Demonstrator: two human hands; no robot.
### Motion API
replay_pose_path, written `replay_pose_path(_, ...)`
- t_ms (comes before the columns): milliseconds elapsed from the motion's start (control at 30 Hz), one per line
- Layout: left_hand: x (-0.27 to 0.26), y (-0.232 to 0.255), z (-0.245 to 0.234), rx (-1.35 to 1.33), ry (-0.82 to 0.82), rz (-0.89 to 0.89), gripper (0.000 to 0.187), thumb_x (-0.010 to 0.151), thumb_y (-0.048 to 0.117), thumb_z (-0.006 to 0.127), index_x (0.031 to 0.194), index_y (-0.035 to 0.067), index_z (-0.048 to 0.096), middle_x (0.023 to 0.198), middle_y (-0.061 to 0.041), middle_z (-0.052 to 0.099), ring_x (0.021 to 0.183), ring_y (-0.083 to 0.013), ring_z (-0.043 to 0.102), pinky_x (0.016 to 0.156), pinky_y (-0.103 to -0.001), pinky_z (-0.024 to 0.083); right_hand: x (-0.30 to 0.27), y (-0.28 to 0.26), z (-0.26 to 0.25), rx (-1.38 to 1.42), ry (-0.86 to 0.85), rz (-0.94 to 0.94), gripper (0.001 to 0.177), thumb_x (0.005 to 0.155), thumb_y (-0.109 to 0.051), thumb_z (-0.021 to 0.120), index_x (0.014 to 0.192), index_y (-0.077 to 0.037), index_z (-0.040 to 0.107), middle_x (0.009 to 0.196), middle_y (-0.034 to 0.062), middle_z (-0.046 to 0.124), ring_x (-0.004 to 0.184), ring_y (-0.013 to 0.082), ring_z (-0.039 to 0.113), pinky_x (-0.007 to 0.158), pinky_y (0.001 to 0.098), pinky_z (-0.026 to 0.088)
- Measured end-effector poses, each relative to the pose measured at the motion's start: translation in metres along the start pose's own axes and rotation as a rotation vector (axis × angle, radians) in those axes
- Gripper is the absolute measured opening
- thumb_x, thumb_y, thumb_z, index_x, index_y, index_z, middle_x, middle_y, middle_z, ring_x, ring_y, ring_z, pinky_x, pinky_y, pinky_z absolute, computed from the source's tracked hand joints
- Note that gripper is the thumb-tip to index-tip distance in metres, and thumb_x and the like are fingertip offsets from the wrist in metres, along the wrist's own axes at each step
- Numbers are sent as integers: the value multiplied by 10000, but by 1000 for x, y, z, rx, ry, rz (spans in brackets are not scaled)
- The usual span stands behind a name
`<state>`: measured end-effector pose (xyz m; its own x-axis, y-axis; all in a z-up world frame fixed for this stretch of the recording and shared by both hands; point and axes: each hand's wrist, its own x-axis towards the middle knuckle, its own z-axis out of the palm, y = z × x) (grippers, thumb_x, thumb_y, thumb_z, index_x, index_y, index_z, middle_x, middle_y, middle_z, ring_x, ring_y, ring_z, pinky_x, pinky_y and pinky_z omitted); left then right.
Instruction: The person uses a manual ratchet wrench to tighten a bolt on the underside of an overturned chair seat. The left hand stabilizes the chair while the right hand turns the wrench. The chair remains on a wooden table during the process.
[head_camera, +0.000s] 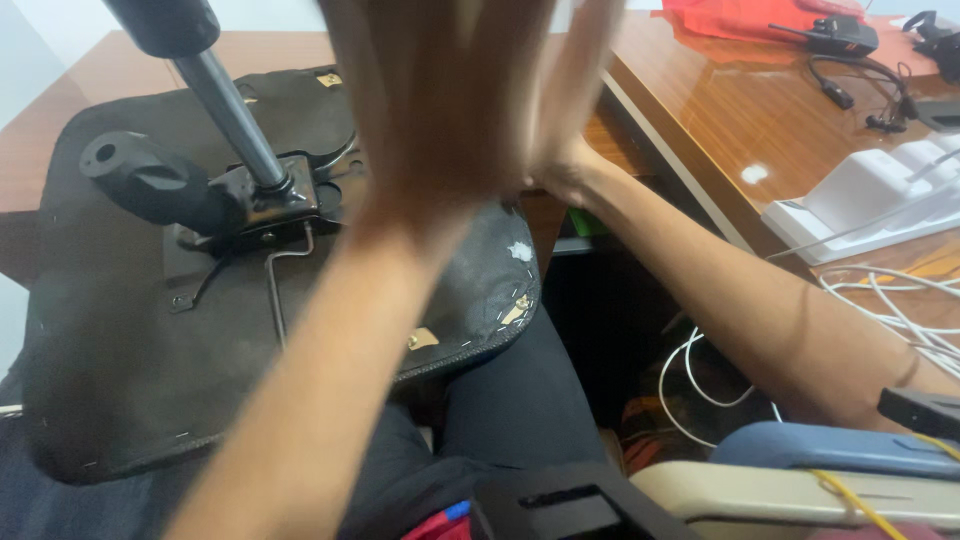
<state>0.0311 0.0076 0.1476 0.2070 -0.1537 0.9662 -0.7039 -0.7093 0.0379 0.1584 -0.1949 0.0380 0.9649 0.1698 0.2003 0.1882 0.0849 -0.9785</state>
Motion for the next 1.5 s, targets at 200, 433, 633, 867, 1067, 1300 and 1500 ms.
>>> replay_pose_path(200, -66, 3, 26, 105, -122, -114, 696, 885, 421, 674, 1391, -22, 495, 1251, -180, 650, 1133, -321, 622, 893, -484, 464, 0, -3, 20, -24, -174, -52, 332, 1121, -390, 560, 1190, -68, 602, 968, 44, 603, 781, 111, 579, 636, 262, 526)
replay_pose_path(433, -98, -40, 49, -48, -635, -655, 253, 1025, 265, 493, 1139, 44, 539, 1049, -218, 724, 984, -488, 684, 811, -640, 484, 33, -4, 15, -139, -76, -25, 538, 1006, -540, 336, 1189, -116, 612, 898, 90, 718, 544, 110, 599, 479, 276, 515)
replay_pose_path(633, -102, -63, 60, -99, -767, -777, 321, 1009, 329, 483, 1139, 50, 575, 1091, -243, 704, 1041, -496, 654, 886, -612, 480, 88, 39, -41, -700, 336, -162, 551, 1045, -478, 484, 1267, 3, 637, 1153, 162, 713, 899, 223, 657, 758, 361, 523)
replay_pose_path(867, -99, -86, 76, -113, -842, -814, 336, 999, 332, 500, 1159, 49, 585, 1120, -259, 688, 1067, -507, 637, 915, -599, 474, 148, 90, -94, -1047, 90, -159, 723, 972, -461, 582, 1484, 28, 437, 1451, 298, 513, 1364, 409, 497, 1124, 451, 384)
replay_pose_path(1067, -105, -90, 81, -141, -826, -839, 328, 990, 309, 501, 1177, 47, 564, 1088, -266, 697, 1052, -507, 643, 904, -608, 473, 193, 97, -117, -1230, -33, -64, 875, 925, -479, 612, 1554, 40, 295, 1628, 300, 250, 1514, 424, 249, 1220, 451, 237)
replay_pose_path(1300, -104, -92, 78, -146, -882, -847, 317, 1001, 314, 492, 1155, 45, 561, 1081, -253, 703, 1057, -490, 649, 909, -601, 470, 216, 110, -117, -1412, -142, -12, 972, 932, -558, 589, 1588, 39, 191, 1675, 289, 121, 1552, 421, 147, 1257, 456, 167)
replay_pose_path(1500, -102, -90, 76, -158, -891, -840, 307, 1012, 309, 480, 1145, 43, 560, 1085, -248, 709, 1064, -484, 654, 912, -596, 474, 211, 106, -109, -1447, -201, -18, 695, 987, -491, 532, 1499, -28, 447, 1657, 250, 253, 1457, 483, 295, 1201, 505, 243)
